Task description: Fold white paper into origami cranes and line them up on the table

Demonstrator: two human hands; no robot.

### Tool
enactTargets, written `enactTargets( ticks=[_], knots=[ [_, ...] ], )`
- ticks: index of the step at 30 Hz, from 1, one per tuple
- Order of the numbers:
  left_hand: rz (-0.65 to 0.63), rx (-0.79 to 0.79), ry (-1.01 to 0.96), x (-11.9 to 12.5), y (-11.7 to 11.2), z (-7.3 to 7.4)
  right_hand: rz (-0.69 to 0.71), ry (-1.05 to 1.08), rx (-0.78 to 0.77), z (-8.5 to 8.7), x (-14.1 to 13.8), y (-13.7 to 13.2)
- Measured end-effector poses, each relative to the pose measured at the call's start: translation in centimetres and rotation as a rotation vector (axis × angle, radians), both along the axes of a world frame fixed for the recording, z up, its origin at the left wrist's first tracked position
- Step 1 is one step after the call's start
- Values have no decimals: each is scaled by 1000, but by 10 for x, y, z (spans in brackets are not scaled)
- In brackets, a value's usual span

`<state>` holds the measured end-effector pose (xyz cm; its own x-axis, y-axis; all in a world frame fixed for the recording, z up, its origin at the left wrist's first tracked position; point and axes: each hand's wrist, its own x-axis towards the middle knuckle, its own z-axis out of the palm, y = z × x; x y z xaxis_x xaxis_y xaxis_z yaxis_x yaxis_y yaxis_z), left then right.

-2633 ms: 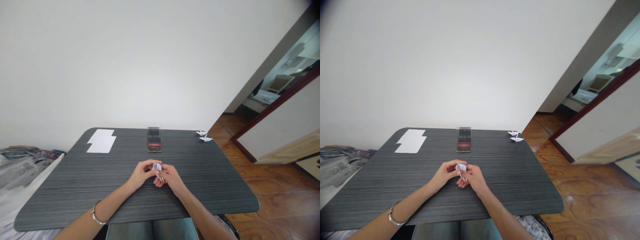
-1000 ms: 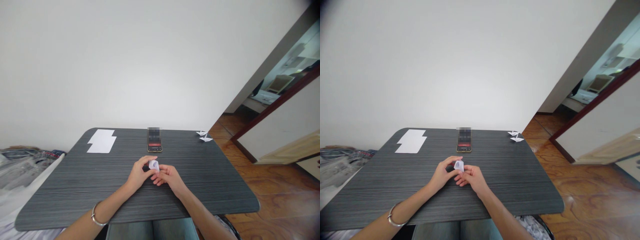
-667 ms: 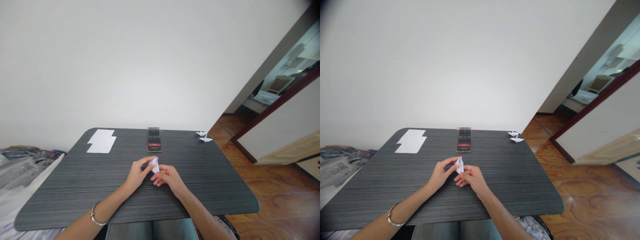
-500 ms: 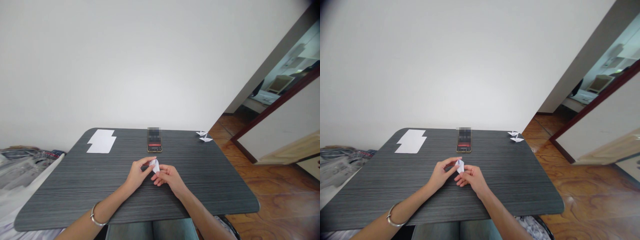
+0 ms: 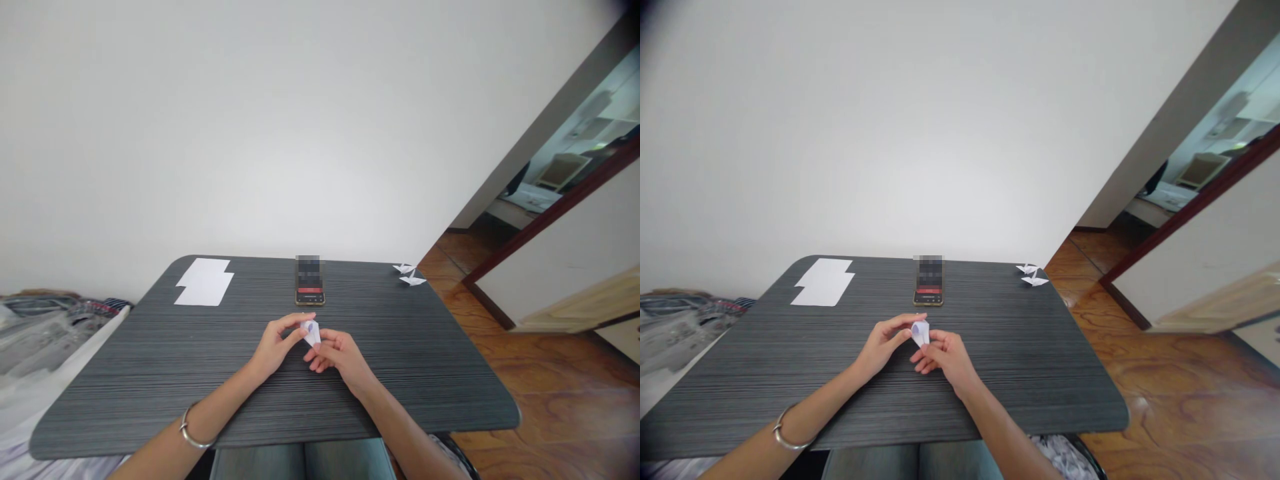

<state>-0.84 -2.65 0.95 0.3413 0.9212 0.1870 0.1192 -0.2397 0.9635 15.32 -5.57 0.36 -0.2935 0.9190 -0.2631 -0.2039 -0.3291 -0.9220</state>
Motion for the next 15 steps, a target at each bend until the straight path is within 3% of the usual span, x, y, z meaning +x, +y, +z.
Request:
enactTargets(
  ticks=[5, 15],
  knots=[
    [95, 58, 83, 0, 0, 2, 16, 2, 9, -1, -1, 0],
    [154, 211, 221, 0, -3, 3, 34, 3, 29, -5, -1, 0]
  ],
)
